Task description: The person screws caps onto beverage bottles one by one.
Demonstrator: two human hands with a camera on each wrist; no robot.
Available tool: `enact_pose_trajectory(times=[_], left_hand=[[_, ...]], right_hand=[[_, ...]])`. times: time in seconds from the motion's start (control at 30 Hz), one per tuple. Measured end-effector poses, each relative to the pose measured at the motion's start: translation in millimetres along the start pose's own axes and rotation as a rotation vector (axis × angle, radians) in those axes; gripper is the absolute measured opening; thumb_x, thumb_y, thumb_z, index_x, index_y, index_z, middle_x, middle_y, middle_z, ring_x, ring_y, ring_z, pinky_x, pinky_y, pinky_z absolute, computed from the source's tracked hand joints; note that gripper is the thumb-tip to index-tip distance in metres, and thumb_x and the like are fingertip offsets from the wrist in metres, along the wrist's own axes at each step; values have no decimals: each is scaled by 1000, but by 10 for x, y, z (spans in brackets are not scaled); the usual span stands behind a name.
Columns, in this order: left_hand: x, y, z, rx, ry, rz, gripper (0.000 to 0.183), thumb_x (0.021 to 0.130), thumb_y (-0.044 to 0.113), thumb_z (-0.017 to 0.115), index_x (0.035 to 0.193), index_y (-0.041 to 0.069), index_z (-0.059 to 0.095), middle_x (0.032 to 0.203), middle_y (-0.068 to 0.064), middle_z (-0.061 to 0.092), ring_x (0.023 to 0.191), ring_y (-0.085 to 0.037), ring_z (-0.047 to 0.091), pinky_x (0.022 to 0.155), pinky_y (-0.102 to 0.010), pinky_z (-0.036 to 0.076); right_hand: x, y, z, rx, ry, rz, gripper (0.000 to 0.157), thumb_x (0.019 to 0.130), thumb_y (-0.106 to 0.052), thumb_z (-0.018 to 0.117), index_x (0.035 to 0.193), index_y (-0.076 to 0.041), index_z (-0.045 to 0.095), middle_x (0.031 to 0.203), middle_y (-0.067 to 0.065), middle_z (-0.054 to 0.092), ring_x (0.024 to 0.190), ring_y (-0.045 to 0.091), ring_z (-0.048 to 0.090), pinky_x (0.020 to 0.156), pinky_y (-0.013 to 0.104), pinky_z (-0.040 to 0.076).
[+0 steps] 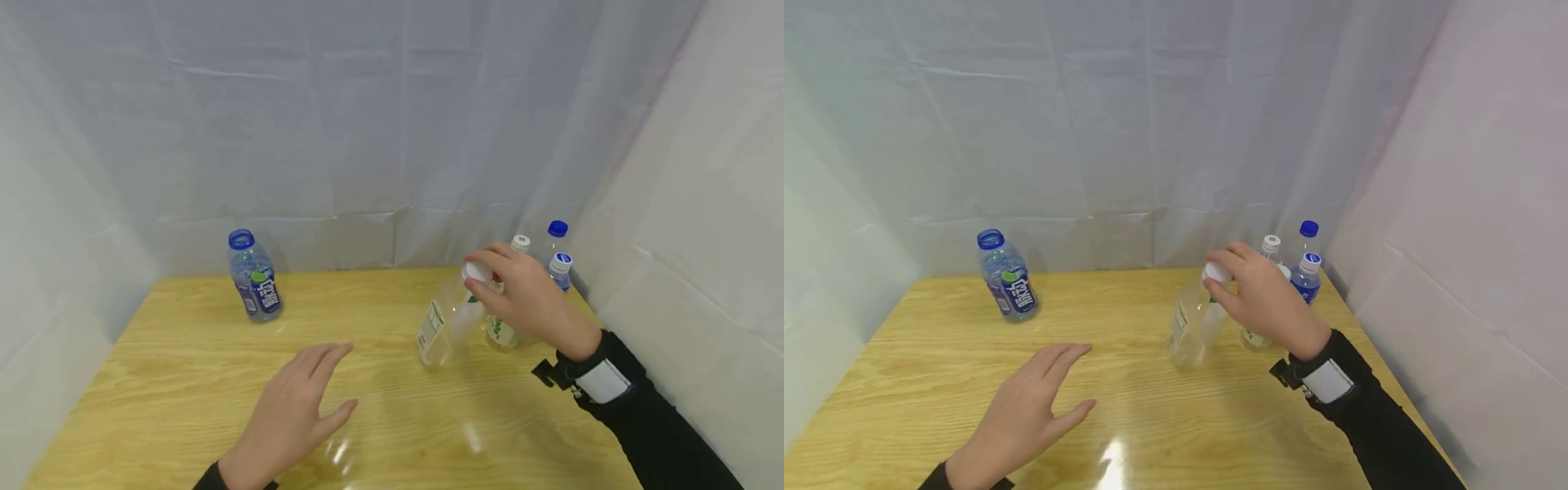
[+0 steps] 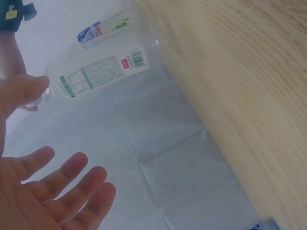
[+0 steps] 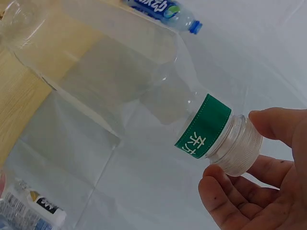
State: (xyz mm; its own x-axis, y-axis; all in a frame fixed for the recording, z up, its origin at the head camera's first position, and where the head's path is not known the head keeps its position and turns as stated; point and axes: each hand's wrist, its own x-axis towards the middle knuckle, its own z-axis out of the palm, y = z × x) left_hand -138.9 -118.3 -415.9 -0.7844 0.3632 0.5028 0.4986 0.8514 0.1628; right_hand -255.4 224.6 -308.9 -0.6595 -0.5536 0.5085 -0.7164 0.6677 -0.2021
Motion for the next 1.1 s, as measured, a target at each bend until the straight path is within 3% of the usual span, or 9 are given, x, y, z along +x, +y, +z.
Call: enact_pose_trajectory(times=[0.23,0.43,0.73,0.93,1.1], left_hand=[[-20,-30,0,3,-6,-1,74,80,39,89,143,14,60,132,-4,68,119,-20,67,97,-39,61],[-37,-44,4,5,2,0,70,80,37,88,140,11,62,129,-4,70,117,-20,68,95,-39,61],[-48,-74,7,21,9,7,68,79,36,88,137,11,64,124,-4,71,113,-19,69,91,-38,62],[-46,-79,18,20,10,8,67,79,36,88,136,11,64,122,-3,72,112,-19,69,90,-38,62],[-48,-75,39,13,13,10,66,80,36,88,136,12,64,121,-2,71,112,-18,69,90,-37,62]], right_hand=[[162,325,23,-14,-89,103,39,103,-17,64,139,-2,64,127,19,68,88,25,67,73,38,58],[218,502,48,-41,-113,139,39,104,-16,63,141,-3,63,126,20,68,85,26,68,70,38,58],[305,607,40,-70,-111,150,39,103,-14,64,139,0,64,124,23,68,78,23,65,65,35,54],[322,654,25,-88,-124,199,40,103,-17,64,139,-1,64,126,23,69,92,31,70,71,42,59],[327,655,0,-117,-169,237,45,104,-19,62,145,-1,59,134,24,65,104,37,70,84,50,61]])
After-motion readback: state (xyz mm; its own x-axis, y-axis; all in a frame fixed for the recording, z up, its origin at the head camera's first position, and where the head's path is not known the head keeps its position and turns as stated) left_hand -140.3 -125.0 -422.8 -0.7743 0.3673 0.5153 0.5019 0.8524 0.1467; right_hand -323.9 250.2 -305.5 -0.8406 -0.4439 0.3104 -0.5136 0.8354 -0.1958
